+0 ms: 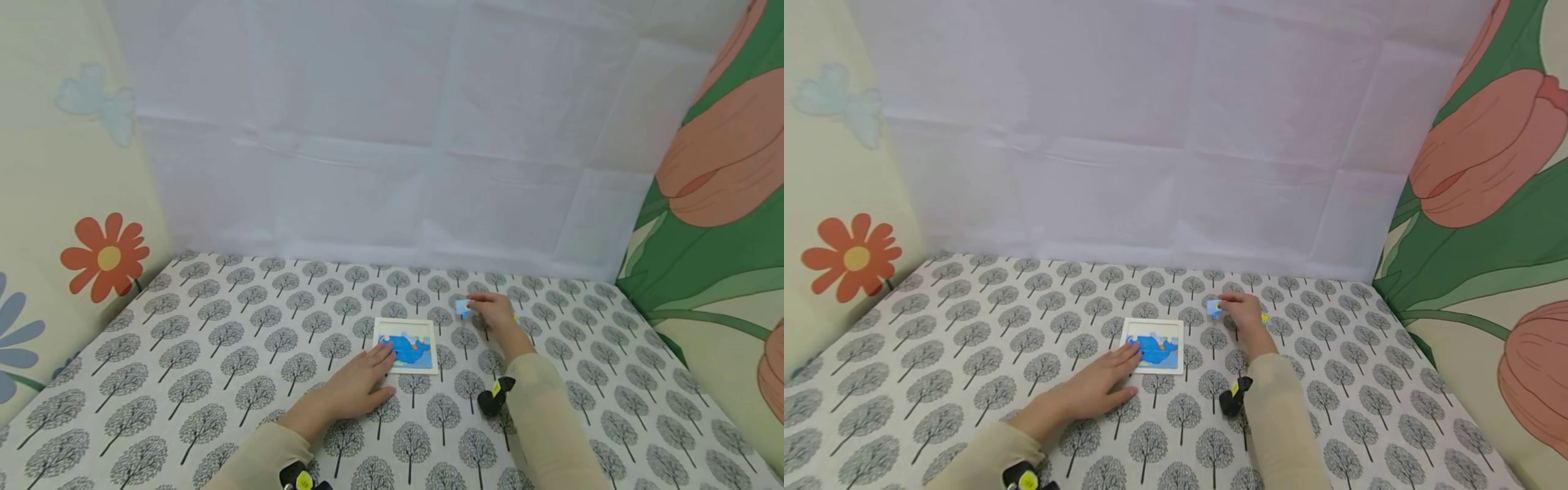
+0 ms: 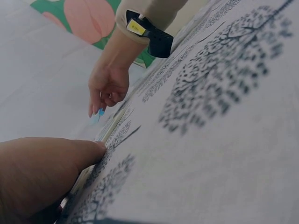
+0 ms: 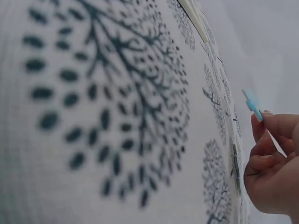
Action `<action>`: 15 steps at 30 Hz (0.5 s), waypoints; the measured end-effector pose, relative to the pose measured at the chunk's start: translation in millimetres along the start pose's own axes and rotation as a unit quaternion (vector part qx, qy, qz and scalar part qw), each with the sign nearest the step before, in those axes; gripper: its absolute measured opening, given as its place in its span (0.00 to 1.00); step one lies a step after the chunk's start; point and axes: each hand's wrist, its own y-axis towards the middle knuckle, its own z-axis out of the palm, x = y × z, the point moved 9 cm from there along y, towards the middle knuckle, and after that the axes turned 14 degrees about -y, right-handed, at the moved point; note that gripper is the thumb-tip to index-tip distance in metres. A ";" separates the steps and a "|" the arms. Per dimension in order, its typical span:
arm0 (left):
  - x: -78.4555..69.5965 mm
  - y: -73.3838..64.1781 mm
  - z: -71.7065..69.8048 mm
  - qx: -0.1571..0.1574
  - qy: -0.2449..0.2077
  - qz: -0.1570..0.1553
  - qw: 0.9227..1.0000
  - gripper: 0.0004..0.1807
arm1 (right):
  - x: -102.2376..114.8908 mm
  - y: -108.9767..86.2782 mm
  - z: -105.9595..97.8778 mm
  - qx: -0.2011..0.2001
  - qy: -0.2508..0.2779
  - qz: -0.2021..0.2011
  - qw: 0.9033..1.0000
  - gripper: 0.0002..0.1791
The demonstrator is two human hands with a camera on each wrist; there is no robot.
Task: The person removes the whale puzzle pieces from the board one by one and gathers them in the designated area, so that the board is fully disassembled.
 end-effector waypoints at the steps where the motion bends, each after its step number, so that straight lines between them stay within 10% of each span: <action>1: 0.0 -0.1 -0.1 -0.001 0.000 0.000 1.000 0.32 | -0.8 0.0 -0.1 0.001 -0.004 0.001 1.000 0.12; 15: 0.7 0.0 0.2 -0.002 -0.007 -0.002 1.000 0.32 | -4.9 2.4 0.2 0.008 -0.028 0.016 0.999 0.11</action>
